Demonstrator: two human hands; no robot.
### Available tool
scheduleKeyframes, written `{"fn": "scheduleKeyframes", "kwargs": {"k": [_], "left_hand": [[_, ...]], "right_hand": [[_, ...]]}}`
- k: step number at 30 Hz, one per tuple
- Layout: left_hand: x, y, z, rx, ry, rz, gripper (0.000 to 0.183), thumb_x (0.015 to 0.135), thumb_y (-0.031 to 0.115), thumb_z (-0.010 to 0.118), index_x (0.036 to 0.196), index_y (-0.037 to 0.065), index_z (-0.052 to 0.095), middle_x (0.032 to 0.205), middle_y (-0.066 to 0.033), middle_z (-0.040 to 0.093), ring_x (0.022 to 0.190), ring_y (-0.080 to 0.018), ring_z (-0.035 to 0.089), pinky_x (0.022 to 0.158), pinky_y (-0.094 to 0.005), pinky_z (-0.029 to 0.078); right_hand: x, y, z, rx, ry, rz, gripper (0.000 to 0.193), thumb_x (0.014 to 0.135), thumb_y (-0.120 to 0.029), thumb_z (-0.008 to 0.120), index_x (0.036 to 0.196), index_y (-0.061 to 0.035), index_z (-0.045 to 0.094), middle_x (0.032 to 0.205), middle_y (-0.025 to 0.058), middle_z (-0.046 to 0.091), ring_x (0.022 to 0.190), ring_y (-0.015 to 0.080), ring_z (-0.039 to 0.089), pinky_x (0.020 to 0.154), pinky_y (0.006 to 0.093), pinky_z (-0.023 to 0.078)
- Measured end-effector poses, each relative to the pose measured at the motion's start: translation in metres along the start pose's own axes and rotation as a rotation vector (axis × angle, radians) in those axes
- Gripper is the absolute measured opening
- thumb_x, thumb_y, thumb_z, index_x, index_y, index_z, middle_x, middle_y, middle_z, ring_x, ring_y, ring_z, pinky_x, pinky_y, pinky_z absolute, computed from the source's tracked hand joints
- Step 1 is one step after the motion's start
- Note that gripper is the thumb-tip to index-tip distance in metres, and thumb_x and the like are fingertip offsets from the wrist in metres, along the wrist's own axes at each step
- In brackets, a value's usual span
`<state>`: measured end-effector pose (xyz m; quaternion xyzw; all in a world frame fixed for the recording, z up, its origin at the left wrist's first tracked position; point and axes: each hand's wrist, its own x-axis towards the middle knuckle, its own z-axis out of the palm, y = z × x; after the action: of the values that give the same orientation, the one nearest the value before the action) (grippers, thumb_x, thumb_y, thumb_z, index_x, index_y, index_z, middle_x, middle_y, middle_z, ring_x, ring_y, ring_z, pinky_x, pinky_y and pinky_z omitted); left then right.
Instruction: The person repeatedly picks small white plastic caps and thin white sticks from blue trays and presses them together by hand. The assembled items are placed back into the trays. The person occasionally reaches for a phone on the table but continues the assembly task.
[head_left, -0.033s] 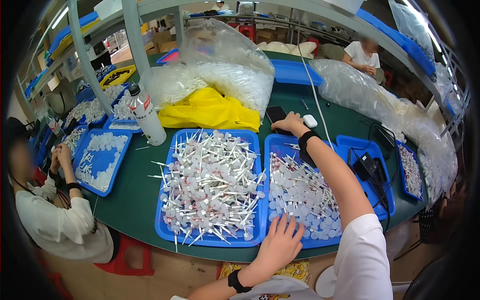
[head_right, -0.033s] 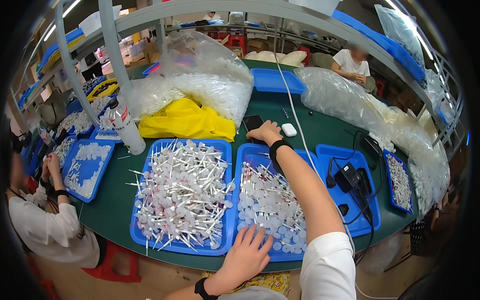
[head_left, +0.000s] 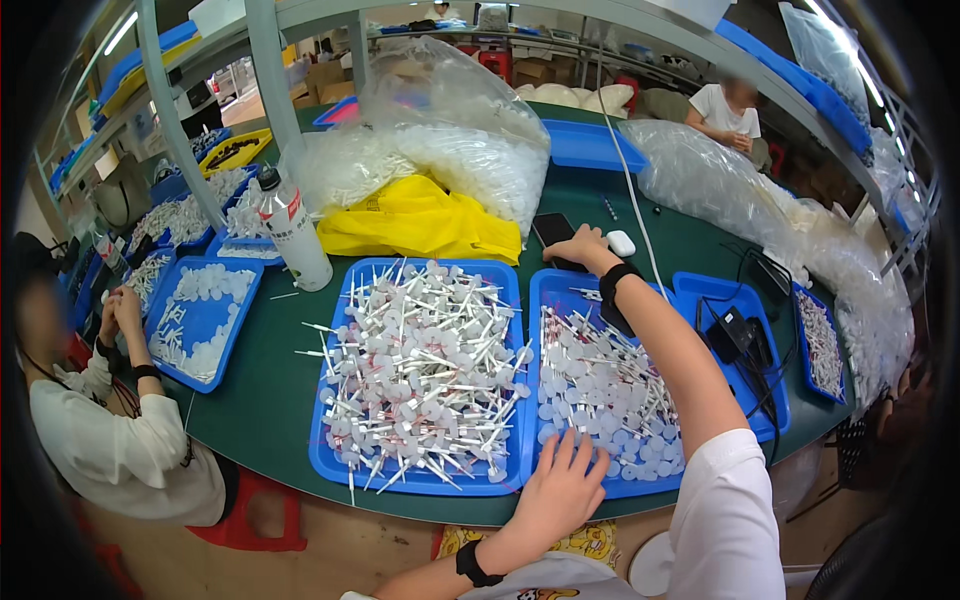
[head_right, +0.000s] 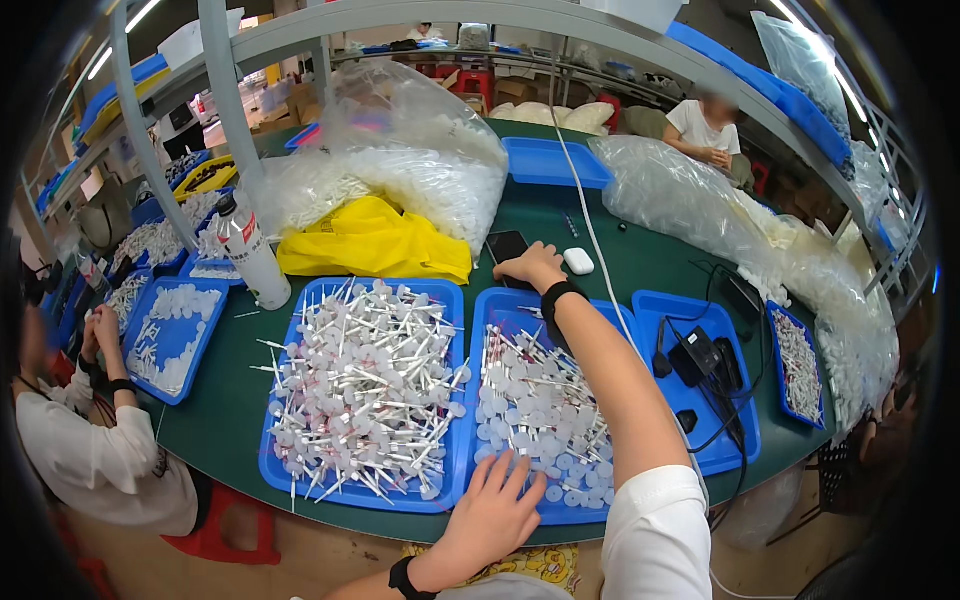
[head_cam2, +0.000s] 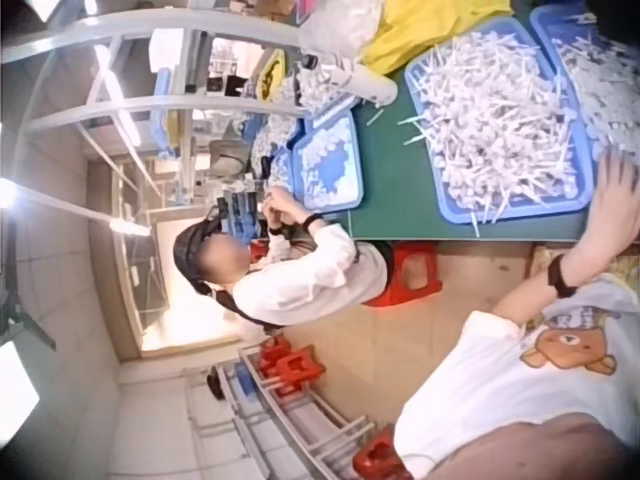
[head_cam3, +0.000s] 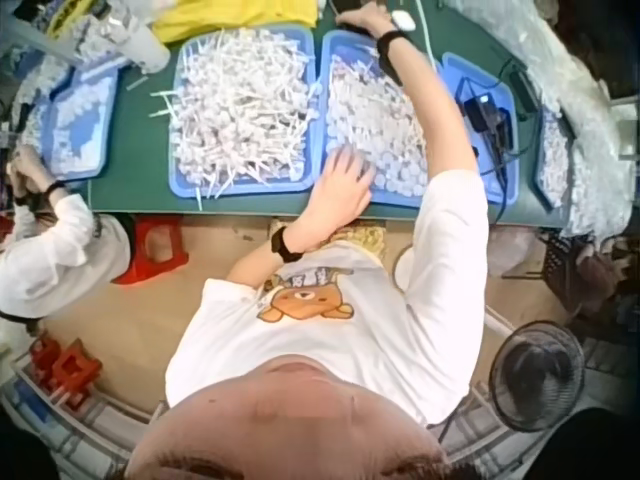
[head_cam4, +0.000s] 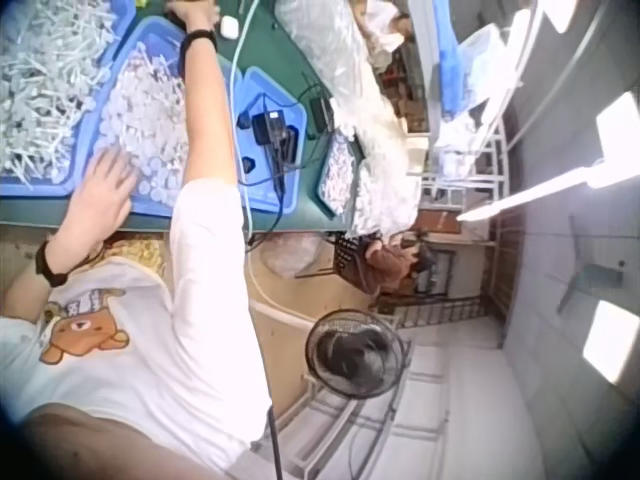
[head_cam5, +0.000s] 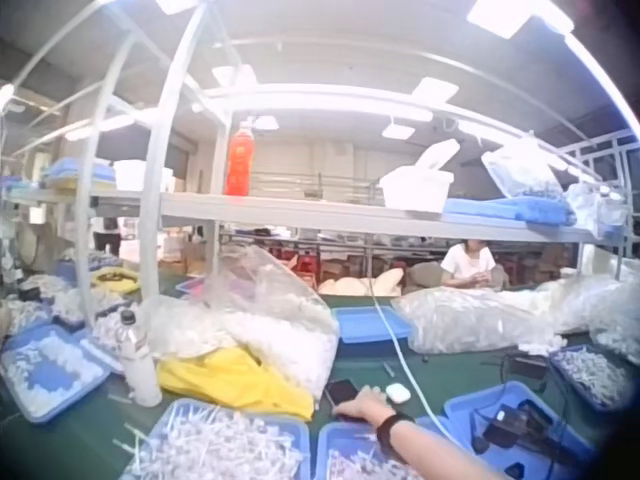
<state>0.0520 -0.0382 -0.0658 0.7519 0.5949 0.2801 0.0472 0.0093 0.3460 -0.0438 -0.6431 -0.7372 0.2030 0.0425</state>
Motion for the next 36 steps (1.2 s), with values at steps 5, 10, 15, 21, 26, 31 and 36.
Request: {"fn": "scheduleKeyframes", "kwargs": {"k": [5,10,15,21,26,31,36], "left_hand": [[0.001,0.002,0.0,0.015,-0.002,0.011,0.045,0.084,0.026,0.066,0.122,0.004,0.058,0.128,-0.022,0.057,0.125,-0.0405,0.049,0.11,-0.0521,0.035],[0.001,0.001,0.001,0.044,-0.014,0.01,0.046,0.083,0.028,0.066,0.122,0.005,0.059,0.127,-0.0215,0.058,0.124,-0.0397,0.05,0.109,-0.0517,0.036],[0.002,0.001,-0.002,0.057,-0.028,0.01,0.045,0.084,0.03,0.065,0.121,0.005,0.058,0.126,-0.0208,0.058,0.124,-0.0384,0.05,0.109,-0.0508,0.036],[0.002,0.002,-0.004,0.067,-0.019,0.01,0.042,0.088,0.032,0.061,0.119,0.004,0.057,0.124,-0.0198,0.058,0.124,-0.0362,0.049,0.11,-0.0494,0.035],[0.002,0.002,-0.006,0.077,-0.021,0.011,0.044,0.086,0.033,0.063,0.119,0.004,0.058,0.129,-0.0195,0.057,0.125,-0.0354,0.05,0.111,-0.0488,0.034],[0.003,0.002,-0.006,0.09,-0.016,0.036,0.046,0.085,0.033,0.064,0.119,0.003,0.06,0.129,-0.0178,0.058,0.125,-0.0345,0.05,0.111,-0.0487,0.035],[0.002,0.001,-0.008,0.1,-0.015,0.025,0.044,0.083,0.027,0.064,0.119,0.001,0.062,0.127,-0.0169,0.061,0.124,-0.0336,0.053,0.11,-0.0486,0.036]], "right_hand": [[0.014,0.019,-0.012,0.074,-0.112,-0.109,0.121,0.049,-0.056,0.086,0.142,0.0079,0.042,0.141,0.0302,0.048,0.134,0.0432,0.046,0.108,0.046,0.042],[0.01,0.025,-0.023,0.3,-0.217,-0.071,0.107,0.065,-0.067,0.077,0.139,0.0036,0.044,0.12,0.0205,0.06,0.097,0.0289,0.062,0.074,0.0367,0.051],[0.016,0.032,-0.032,0.441,-0.238,0.065,0.059,0.082,-0.052,0.066,0.117,-0.0072,0.054,0.093,0.0072,0.057,0.065,0.0129,0.049,0.058,0.0294,0.04],[0.009,0.036,-0.024,0.573,-0.228,-0.038,0.044,0.082,-0.045,0.065,0.109,-0.0115,0.057,0.079,0.0017,0.055,0.062,0.011,0.045,0.054,0.027,0.033],[0.012,0.033,-0.022,0.497,-0.213,-0.033,0.041,0.086,-0.047,0.062,0.108,-0.0132,0.058,0.077,-0.0006,0.053,0.062,0.009,0.044,0.054,0.0256,0.032],[0.02,0.04,-0.015,0.627,-0.19,-0.064,0.05,0.086,-0.044,0.061,0.116,-0.0045,0.057,0.09,0.0065,0.063,0.069,0.0149,0.056,0.06,0.0299,0.044],[-0.006,0.025,-0.03,0.545,-0.253,-0.053,0.052,0.088,-0.057,0.055,0.106,-0.0099,0.065,0.084,0.0033,0.064,0.068,0.0122,0.053,0.062,0.026,0.039]]}}
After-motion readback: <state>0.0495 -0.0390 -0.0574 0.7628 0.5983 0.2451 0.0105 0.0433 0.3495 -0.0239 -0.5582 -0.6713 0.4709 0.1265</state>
